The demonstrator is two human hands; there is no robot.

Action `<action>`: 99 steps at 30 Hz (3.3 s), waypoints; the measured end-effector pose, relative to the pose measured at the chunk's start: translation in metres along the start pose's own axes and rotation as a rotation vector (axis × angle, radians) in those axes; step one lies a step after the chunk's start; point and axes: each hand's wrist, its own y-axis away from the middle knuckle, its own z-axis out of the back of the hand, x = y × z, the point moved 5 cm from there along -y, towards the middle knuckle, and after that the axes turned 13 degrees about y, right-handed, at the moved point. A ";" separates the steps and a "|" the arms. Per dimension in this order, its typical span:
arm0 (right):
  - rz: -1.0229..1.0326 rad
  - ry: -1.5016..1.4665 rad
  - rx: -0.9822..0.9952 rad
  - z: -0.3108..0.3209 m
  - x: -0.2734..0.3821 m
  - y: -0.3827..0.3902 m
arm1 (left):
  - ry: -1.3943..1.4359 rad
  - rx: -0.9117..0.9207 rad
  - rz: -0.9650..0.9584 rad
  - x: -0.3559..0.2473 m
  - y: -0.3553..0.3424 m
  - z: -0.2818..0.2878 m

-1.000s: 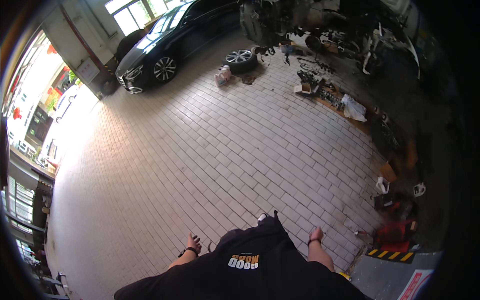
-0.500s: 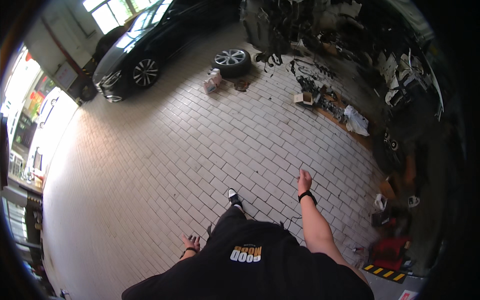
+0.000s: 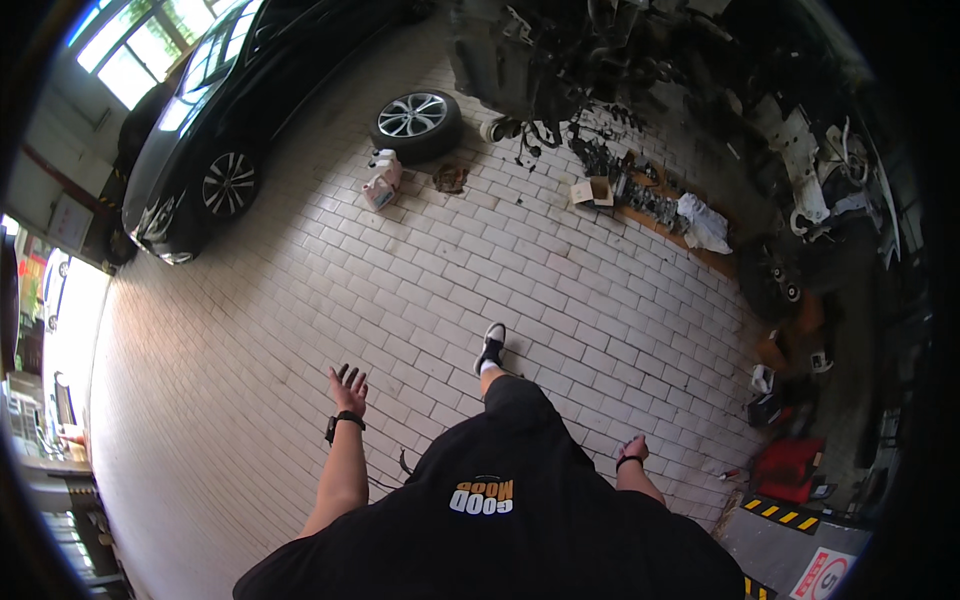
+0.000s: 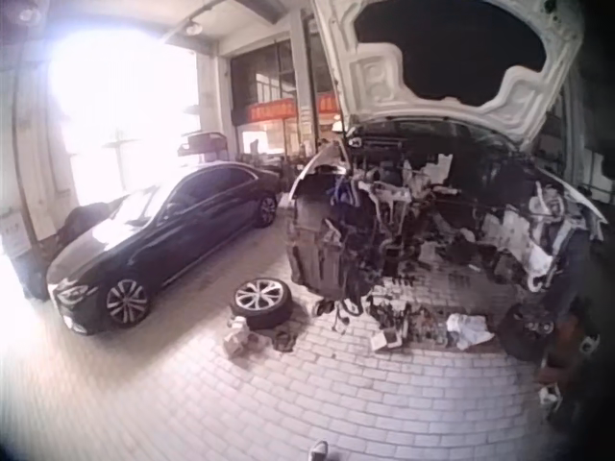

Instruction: Inspecting components under the hood and around the engine bay of a car.

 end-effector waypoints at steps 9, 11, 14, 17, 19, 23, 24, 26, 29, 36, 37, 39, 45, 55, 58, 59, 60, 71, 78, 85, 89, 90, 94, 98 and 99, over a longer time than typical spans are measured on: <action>0.525 0.039 0.487 -0.387 0.235 0.111 | -0.018 -0.166 0.071 -0.031 -0.095 -0.088; 0.674 0.049 0.631 -0.465 0.307 0.172 | -0.002 -0.173 0.040 -0.053 -0.131 -0.105; 0.858 0.114 0.711 -0.555 0.394 0.246 | 0.051 -0.169 0.014 -0.087 -0.153 -0.148; 1.020 0.181 0.555 -0.623 0.462 0.279 | 0.157 -0.133 -0.034 -0.115 -0.195 -0.212; 1.087 0.207 0.423 -0.653 0.485 0.287 | 0.133 -0.083 -0.011 -0.123 -0.230 -0.254; 1.071 0.231 0.291 -0.677 0.502 0.312 | 0.022 0.082 0.077 -0.127 -0.298 -0.361; 1.076 0.245 0.278 -0.683 0.501 0.318 | -0.026 0.169 0.110 -0.126 -0.318 -0.387; 1.067 0.248 0.207 -0.693 0.504 0.329 | -0.190 0.303 0.172 -0.113 -0.353 -0.441; 1.030 0.177 0.221 -0.689 0.490 0.355 | -0.372 0.563 0.249 -0.097 -0.374 -0.518; 0.869 0.188 0.433 -0.698 0.485 0.424 | -0.635 0.916 0.437 -0.048 -0.362 -0.668; 0.861 0.140 0.488 -0.699 0.482 0.442 | -0.663 0.937 0.430 -0.041 -0.361 -0.678; 0.794 0.090 0.550 -0.704 0.477 0.454 | -0.730 1.025 0.322 -0.027 -0.360 -0.697; 0.635 -0.052 0.872 -0.710 0.471 0.501 | -0.978 1.295 -0.216 -0.025 -0.343 -0.735; 0.639 -0.063 1.292 -0.702 0.512 0.570 | -0.971 1.319 -0.060 -0.029 -0.334 -0.752; 0.623 -0.097 1.364 -0.701 0.519 0.575 | -0.794 1.268 0.225 -0.031 -0.331 -0.752; 0.632 -0.104 1.340 -0.701 0.519 0.568 | -0.802 1.267 0.228 -0.041 -0.319 -0.760; 0.642 -0.110 1.317 -0.701 0.520 0.560 | -0.806 1.266 0.223 -0.046 -0.318 -0.763; 0.954 0.072 1.372 -0.697 0.506 0.560 | -0.702 1.163 0.452 -0.127 -0.277 -0.798; 0.933 0.210 1.376 -0.720 0.501 0.609 | -0.396 1.147 0.550 -0.142 -0.238 -0.817; 0.879 0.021 1.261 -0.732 0.499 0.626 | -0.539 1.220 0.418 -0.163 -0.233 -0.810; 0.671 -0.167 1.285 -0.738 0.482 0.639 | -0.596 1.270 0.234 -0.173 -0.229 -0.809; 0.545 -0.251 1.317 -0.739 0.479 0.641 | -0.630 1.281 0.155 -0.177 -0.225 -0.810; 0.417 -0.278 1.382 -0.748 0.471 0.643 | -0.703 1.306 -0.102 -0.183 -0.227 -0.809; 0.421 -0.279 1.451 -0.753 0.472 0.651 | -0.757 1.327 -0.235 -0.200 -0.235 -0.808; 0.422 -0.272 1.450 -0.754 0.471 0.653 | -0.769 1.302 -0.190 -0.204 -0.238 -0.805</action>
